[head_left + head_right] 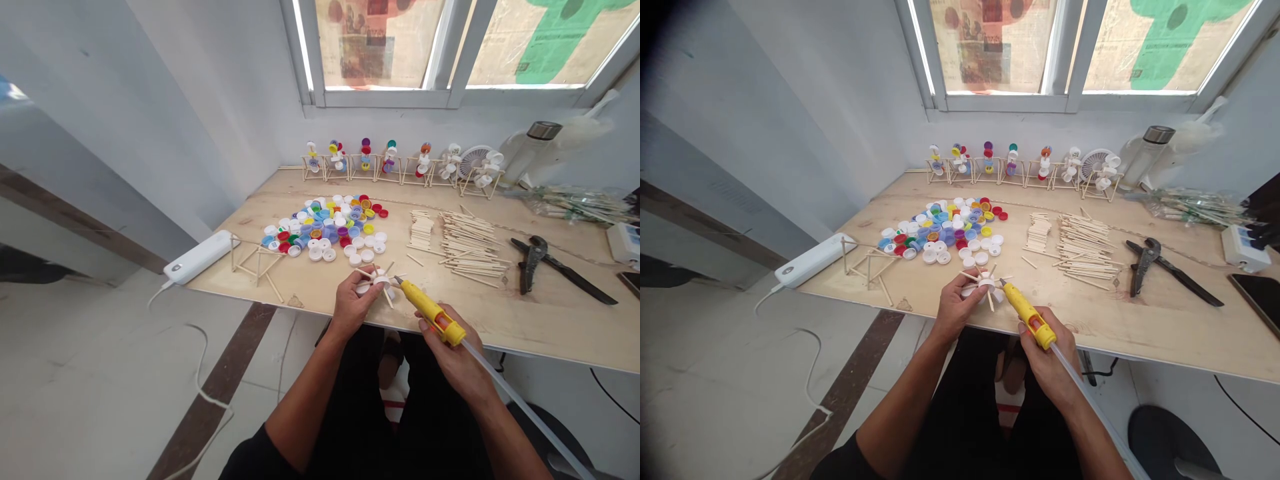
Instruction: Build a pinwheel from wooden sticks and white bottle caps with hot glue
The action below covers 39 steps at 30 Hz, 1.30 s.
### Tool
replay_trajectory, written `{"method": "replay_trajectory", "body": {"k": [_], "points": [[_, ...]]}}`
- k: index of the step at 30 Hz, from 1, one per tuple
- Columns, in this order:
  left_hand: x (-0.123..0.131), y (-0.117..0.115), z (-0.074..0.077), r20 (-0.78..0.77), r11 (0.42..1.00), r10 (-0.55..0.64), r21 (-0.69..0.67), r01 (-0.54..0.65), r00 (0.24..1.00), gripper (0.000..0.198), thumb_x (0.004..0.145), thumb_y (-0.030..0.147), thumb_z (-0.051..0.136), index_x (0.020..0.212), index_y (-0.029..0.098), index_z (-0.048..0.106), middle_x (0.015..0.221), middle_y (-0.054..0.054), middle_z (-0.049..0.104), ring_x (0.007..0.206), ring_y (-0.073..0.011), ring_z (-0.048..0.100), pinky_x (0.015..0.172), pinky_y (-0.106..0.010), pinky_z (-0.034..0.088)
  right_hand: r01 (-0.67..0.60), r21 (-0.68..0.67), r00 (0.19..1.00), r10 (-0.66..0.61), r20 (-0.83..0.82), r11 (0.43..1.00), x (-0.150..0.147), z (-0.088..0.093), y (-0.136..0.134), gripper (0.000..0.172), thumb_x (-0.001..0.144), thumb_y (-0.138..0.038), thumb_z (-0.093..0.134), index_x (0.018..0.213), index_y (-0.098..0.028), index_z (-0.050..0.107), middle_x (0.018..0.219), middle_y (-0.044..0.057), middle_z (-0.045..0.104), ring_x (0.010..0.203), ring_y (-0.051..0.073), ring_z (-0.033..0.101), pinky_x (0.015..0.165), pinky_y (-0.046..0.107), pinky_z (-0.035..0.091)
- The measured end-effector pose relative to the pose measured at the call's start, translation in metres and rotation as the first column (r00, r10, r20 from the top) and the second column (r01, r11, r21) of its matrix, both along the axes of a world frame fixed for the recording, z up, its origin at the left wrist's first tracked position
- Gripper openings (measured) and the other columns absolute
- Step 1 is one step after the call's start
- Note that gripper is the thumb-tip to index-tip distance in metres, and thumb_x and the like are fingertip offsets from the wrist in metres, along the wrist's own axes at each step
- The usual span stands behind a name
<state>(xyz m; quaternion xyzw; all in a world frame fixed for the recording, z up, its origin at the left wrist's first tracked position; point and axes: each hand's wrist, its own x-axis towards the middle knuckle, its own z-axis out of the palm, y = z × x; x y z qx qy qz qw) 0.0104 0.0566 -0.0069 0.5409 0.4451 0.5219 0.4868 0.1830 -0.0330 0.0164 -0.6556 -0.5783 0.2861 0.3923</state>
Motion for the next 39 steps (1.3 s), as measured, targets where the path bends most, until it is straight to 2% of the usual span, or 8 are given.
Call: {"method": "replay_trajectory", "body": {"k": [9,16,21,27,34,39], "points": [[-0.0001,0.0002,-0.0005,-0.008,1.0,0.005,0.007,-0.005,1.0,0.037,0.072,0.035,0.069,0.102,0.015,0.065,0.105,-0.01,0.071,0.089,-0.0217,0.066,0.081,-0.031,0.049,0.006,-0.009,1.0,-0.006,0.009,1.0,0.0,-0.0007,0.0001,0.02,0.083,-0.04,0.054,0.09,-0.021,0.058,0.074,0.0,0.064,0.07,0.017,0.06,0.06,0.025,0.043],[0.0001,-0.0006,0.0016,-0.003,1.0,0.009,-0.001,-0.009,1.0,0.037,0.071,0.035,0.069,0.101,0.015,0.065,0.103,-0.01,0.071,0.089,-0.0219,0.066,0.08,-0.03,0.049,0.006,-0.012,1.0,-0.006,0.011,1.0,-0.0018,0.0028,0.0002,0.017,0.083,-0.038,0.053,0.087,-0.021,0.057,0.07,-0.001,0.062,0.074,0.017,0.061,0.062,0.024,0.043],[-0.0002,-0.0006,0.0012,-0.011,1.0,0.002,0.003,-0.002,1.0,0.037,0.072,0.035,0.068,0.103,0.015,0.065,0.103,-0.009,0.071,0.087,-0.0216,0.066,0.08,-0.031,0.049,0.008,-0.019,1.0,-0.008,0.02,1.0,-0.002,0.0033,-0.0009,0.018,0.083,-0.038,0.053,0.087,-0.021,0.057,0.075,-0.001,0.063,0.067,0.014,0.057,0.058,0.023,0.041],[-0.0004,-0.0002,-0.0001,-0.007,1.0,0.002,-0.001,-0.002,1.0,0.038,0.072,0.036,0.069,0.103,0.015,0.066,0.103,-0.01,0.071,0.087,-0.0217,0.066,0.079,-0.031,0.05,0.006,-0.029,1.0,-0.006,0.006,1.0,-0.0019,-0.0009,-0.0016,0.016,0.082,-0.037,0.054,0.086,-0.022,0.057,0.073,0.0,0.063,0.075,0.017,0.06,0.065,0.025,0.043],[-0.0001,-0.0013,0.0027,-0.008,1.0,0.004,-0.003,-0.004,1.0,0.037,0.071,0.034,0.068,0.103,0.015,0.065,0.104,-0.01,0.071,0.09,-0.0228,0.065,0.082,-0.033,0.049,0.017,-0.02,0.999,-0.016,0.049,1.0,-0.0022,-0.0036,-0.0022,0.019,0.081,-0.038,0.053,0.087,-0.021,0.059,0.074,0.0,0.064,0.067,0.016,0.058,0.058,0.025,0.043],[-0.0004,-0.0012,0.0032,-0.018,1.0,0.008,0.005,-0.008,1.0,0.036,0.071,0.034,0.069,0.1,0.014,0.066,0.101,-0.009,0.071,0.087,-0.0219,0.065,0.08,-0.031,0.049,0.0,-0.011,0.999,0.0,0.038,1.0,-0.001,-0.0024,-0.0017,0.018,0.081,-0.037,0.053,0.087,-0.021,0.059,0.071,0.0,0.063,0.07,0.017,0.06,0.06,0.025,0.045]]}}
